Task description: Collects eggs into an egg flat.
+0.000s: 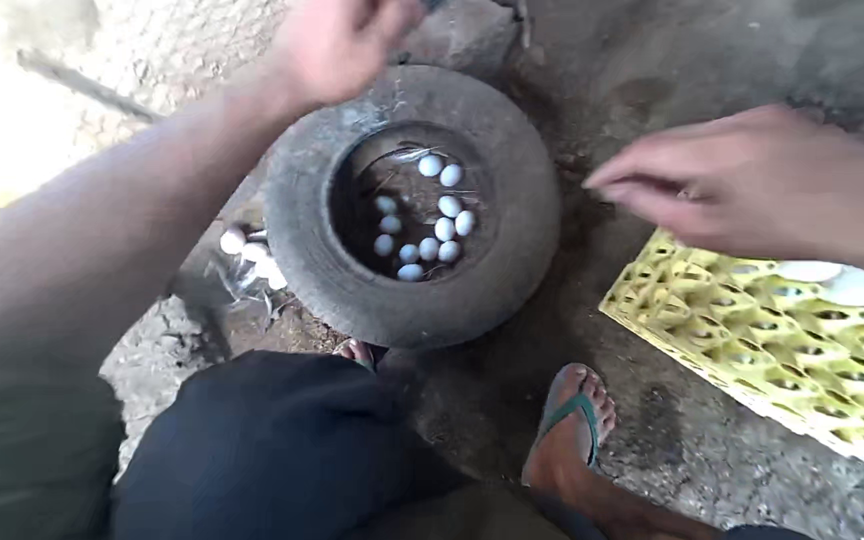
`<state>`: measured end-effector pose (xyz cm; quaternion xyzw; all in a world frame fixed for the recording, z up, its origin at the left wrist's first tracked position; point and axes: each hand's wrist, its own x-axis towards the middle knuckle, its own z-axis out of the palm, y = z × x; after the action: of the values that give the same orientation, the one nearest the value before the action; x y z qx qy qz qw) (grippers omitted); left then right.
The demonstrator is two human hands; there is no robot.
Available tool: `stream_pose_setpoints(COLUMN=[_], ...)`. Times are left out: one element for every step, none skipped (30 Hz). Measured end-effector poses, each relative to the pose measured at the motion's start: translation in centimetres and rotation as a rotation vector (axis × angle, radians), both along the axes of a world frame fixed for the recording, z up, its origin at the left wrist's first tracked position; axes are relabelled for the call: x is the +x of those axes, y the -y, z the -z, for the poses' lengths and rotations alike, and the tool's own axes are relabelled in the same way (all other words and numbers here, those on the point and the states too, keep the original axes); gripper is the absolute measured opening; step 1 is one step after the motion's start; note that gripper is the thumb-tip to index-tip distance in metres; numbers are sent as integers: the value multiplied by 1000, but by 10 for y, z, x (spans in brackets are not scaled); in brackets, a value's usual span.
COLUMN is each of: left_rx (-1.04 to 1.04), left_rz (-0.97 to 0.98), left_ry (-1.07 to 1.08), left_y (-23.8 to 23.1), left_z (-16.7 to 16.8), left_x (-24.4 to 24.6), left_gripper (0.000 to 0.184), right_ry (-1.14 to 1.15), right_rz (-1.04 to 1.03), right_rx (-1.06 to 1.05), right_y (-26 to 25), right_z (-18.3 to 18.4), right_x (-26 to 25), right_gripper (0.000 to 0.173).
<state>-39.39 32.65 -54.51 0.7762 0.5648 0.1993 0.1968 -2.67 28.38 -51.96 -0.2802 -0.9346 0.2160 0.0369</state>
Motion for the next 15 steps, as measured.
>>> stream_pose_setpoints(left_rx=[-20, -18, -9, -6, -13, -32, -58, -98, -160, -234, -300, -362, -413, -444, -457], left_rz=[-112, -216, -318, -418, -521, -637, -755, -866, -963, -1040, -1094, -1125, -1137, -1136, -1133], left_ry=[29, 87, 155, 213, 267, 314, 346, 360, 360, 349, 329, 310, 298, 284, 264], left_y=[26, 55, 86, 117, 147, 177, 204, 228, 246, 260, 269, 275, 279, 281, 279], left_z=[11, 27, 47, 68, 93, 118, 143, 166, 187, 206, 223, 240, 258, 276, 292], left_x=[-45, -89, -128, -164, -194, -220, -239, -252, -258, -263, -269, -274, -279, -288, -295], left_gripper=[44, 44, 44, 44, 45, 46, 47, 47, 47, 45, 43, 41, 41, 44, 47], right_ry=[98, 202, 310, 418, 510, 583, 630, 660, 674, 668, 651, 652, 669, 692, 718], right_rz=[-82, -131, -168, -192, -204, -199, -176, -127, -54, 26, 101, 158, 193, 221, 242], right_rx=[-64, -140, -208, -262, -297, -320, -339, -364, -378, -375, -361, -362, -376, -386, -386], right_y=[-8, -16, -23, -29, -35, -40, -45, -48, -48, -47, -47, -45, -42, -40, -38], right_z=[18, 40, 67, 97, 129, 163, 196, 227, 257, 285, 312, 329, 338, 340, 340], right_x=[-38, -74, -109, -139, -163, -182, -197, -207, -212, -213, -215, -218, -223, -231, -237], right_gripper=[25, 24, 24, 26, 29, 32, 36, 42, 49, 58, 67, 76, 83, 88, 93])
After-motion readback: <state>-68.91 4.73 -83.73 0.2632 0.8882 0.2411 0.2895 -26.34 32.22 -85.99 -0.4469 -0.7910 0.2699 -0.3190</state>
